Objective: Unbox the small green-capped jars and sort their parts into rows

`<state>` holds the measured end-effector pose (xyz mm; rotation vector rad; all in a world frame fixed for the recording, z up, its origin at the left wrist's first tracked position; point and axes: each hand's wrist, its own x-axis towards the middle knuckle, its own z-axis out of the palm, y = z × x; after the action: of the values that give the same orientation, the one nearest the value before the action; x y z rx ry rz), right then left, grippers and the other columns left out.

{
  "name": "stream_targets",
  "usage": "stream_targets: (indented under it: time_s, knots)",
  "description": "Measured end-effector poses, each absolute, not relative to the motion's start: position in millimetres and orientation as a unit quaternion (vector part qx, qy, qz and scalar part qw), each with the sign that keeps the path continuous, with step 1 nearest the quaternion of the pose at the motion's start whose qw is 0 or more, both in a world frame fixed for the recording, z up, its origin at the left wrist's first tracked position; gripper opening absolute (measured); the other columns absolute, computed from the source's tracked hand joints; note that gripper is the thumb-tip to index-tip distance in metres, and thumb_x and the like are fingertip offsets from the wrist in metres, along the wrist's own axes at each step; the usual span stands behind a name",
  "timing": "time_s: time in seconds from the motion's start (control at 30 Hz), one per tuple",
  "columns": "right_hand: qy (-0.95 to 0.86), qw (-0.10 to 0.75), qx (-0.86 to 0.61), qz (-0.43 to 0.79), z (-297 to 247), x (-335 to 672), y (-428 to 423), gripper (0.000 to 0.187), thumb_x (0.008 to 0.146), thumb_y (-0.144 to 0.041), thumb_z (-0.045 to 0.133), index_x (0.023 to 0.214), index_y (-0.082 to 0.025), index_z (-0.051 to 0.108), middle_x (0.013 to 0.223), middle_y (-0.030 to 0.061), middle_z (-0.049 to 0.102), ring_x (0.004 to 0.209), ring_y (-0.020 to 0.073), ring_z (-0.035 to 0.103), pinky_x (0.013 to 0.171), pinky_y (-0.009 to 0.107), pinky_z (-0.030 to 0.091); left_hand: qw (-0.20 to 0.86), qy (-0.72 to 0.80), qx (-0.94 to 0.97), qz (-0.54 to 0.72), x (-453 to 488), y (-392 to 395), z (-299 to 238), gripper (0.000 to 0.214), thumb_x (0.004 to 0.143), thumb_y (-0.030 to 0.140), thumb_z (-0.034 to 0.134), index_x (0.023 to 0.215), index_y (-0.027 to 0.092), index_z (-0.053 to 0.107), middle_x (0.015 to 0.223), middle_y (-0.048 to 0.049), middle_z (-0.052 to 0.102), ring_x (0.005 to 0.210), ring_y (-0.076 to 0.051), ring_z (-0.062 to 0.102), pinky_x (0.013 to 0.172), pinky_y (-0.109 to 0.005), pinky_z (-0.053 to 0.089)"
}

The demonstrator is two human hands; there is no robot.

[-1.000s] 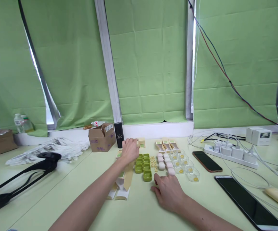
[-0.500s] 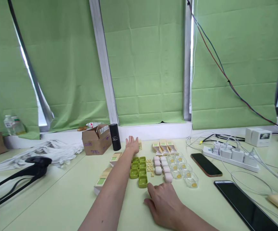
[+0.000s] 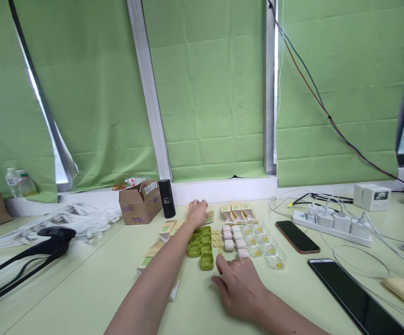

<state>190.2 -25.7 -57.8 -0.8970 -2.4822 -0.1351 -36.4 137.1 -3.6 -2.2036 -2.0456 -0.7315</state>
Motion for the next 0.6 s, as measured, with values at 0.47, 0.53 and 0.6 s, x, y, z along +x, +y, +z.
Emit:
stream_targets:
  time_s: [0.47, 0.53, 0.6]
  knots:
    - [-0.818, 0.52, -0.244, 0.039, -38, 215, 1, 0.08, 0.088, -0.026, 0.061, 0.158, -0.025, 0.022, 0.156, 0.0152, 0.041, 0.139, 0.035, 0.046, 0.107, 0.054, 0.048, -0.425, -0.424, -0.621, -0.503, -5, -15, 24, 0.054, 0.08, 0.056, 0.079, 0.113, 0.024, 0.049, 0.099, -0.0045, 0.064, 0.084, -0.017, 0.066, 0.071, -0.028, 0.052]
    - [-0.834, 0.501, -0.217, 0.076, -40, 213, -2, 0.08, 0.086, -0.025, 0.063, 0.156, -0.026, 0.025, 0.154, 0.0139, 0.045, 0.14, 0.0338, 0.045, 0.11, 0.053, 0.047, -0.449, -0.418, -0.597, -0.517, 3, -33, 14, 0.054, 0.077, 0.055, 0.082, 0.109, 0.023, 0.052, 0.099, -0.0046, 0.065, 0.084, -0.017, 0.066, 0.07, -0.027, 0.051]
    - [-0.84, 0.491, -0.207, 0.107, -43, 210, -5, 0.076, 0.084, -0.023, 0.064, 0.153, -0.026, 0.031, 0.15, 0.0132, 0.05, 0.14, 0.0326, 0.045, 0.11, 0.049, 0.049, -0.458, -0.408, -0.57, -0.546, 8, -41, 3, 0.052, 0.077, 0.055, 0.082, 0.104, 0.022, 0.053, 0.095, -0.0039, 0.066, 0.083, -0.017, 0.065, 0.07, -0.026, 0.05]
